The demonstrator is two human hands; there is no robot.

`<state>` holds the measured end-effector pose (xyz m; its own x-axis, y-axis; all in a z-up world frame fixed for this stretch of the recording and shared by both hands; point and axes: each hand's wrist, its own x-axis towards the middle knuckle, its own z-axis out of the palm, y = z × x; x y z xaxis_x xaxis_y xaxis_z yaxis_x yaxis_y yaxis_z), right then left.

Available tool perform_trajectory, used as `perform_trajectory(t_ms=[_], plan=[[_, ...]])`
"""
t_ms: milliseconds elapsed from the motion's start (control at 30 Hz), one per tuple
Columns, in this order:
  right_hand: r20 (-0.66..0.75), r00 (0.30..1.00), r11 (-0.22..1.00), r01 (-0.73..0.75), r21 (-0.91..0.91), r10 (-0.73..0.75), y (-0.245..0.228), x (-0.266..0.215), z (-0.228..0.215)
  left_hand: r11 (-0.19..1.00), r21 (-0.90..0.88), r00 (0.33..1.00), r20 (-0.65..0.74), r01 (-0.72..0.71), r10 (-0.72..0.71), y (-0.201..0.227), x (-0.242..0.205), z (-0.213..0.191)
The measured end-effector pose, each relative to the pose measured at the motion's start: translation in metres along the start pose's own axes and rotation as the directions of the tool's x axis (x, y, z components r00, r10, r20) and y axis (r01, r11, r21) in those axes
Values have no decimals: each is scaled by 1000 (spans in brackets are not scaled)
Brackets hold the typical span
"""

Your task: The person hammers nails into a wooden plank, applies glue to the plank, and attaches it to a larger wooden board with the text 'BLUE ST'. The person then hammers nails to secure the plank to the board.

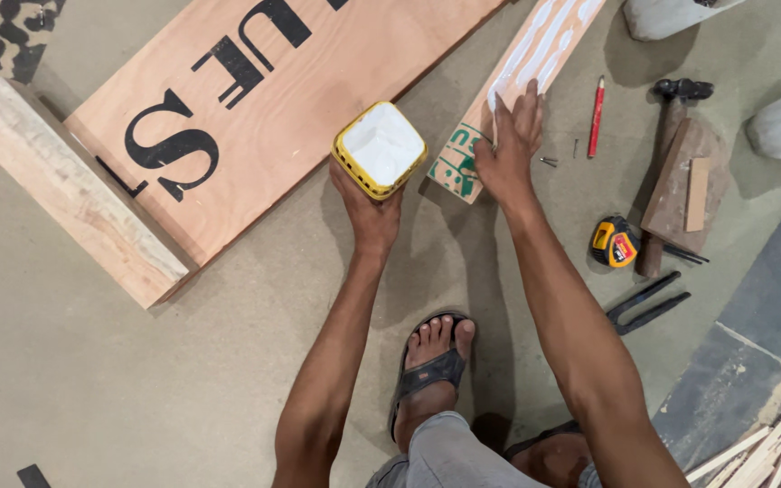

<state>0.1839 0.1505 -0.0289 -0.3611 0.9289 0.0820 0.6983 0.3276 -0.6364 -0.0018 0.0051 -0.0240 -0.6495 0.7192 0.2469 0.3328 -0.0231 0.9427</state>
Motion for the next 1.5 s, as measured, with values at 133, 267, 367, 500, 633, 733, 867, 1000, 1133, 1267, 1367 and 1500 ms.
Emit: perform_trajectory(t_ms=[133, 267, 367, 500, 633, 733, 867, 1000, 1133, 1267, 1367, 1500], plan=[[8, 1000, 999, 27, -44, -26, -9, -11, 2, 999, -10, 999, -5, 37, -37, 2, -1, -4], [42, 995, 991, 97, -87, -94, -20, -36, 10, 998, 6, 998, -5, 59, -59, 1, -5, -3], [72, 991, 987, 121, -106, -114, -35, -51, 15, 996, -51, 997, -15, 71, -72, 1, -6, -3], [133, 983, 973, 151, -174, -129, -63, -73, 16, 997, -47, 998, -18, 54, -55, -1, -7, -3], [138, 979, 974, 172, -146, -152, -84, -91, 14, 999, -30, 999, -13, 46, -46, -5, -9, -3], [175, 966, 968, 215, -129, -192, -83, -98, 11, 998, -47, 999, -30, 44, -45, -6, -10, -5], [51, 989, 982, 146, -123, -140, -51, -81, -5, 995, -76, 998, -18, 64, -65, -5, -9, -7], [-63, 995, 992, 68, -110, -75, -4, -30, -23, 994, -78, 997, -3, 79, -79, 2, -8, -5], [-25, 1000, 983, -2, -183, -2, 21, -7, -25, 995, -75, 998, 15, 68, -67, 10, -13, -3], [65, 994, 973, -68, -222, 84, 12, -21, -19, 995, -71, 997, 8, 73, -72, 15, -9, 1], [142, 985, 964, -63, -257, 102, -8, -50, -12, 998, -45, 999, 32, 42, -40, 12, -13, 1], [227, 968, 940, -23, -341, 106, -35, -73, -18, 996, -67, 998, 27, 62, -60, 10, -15, 3]])
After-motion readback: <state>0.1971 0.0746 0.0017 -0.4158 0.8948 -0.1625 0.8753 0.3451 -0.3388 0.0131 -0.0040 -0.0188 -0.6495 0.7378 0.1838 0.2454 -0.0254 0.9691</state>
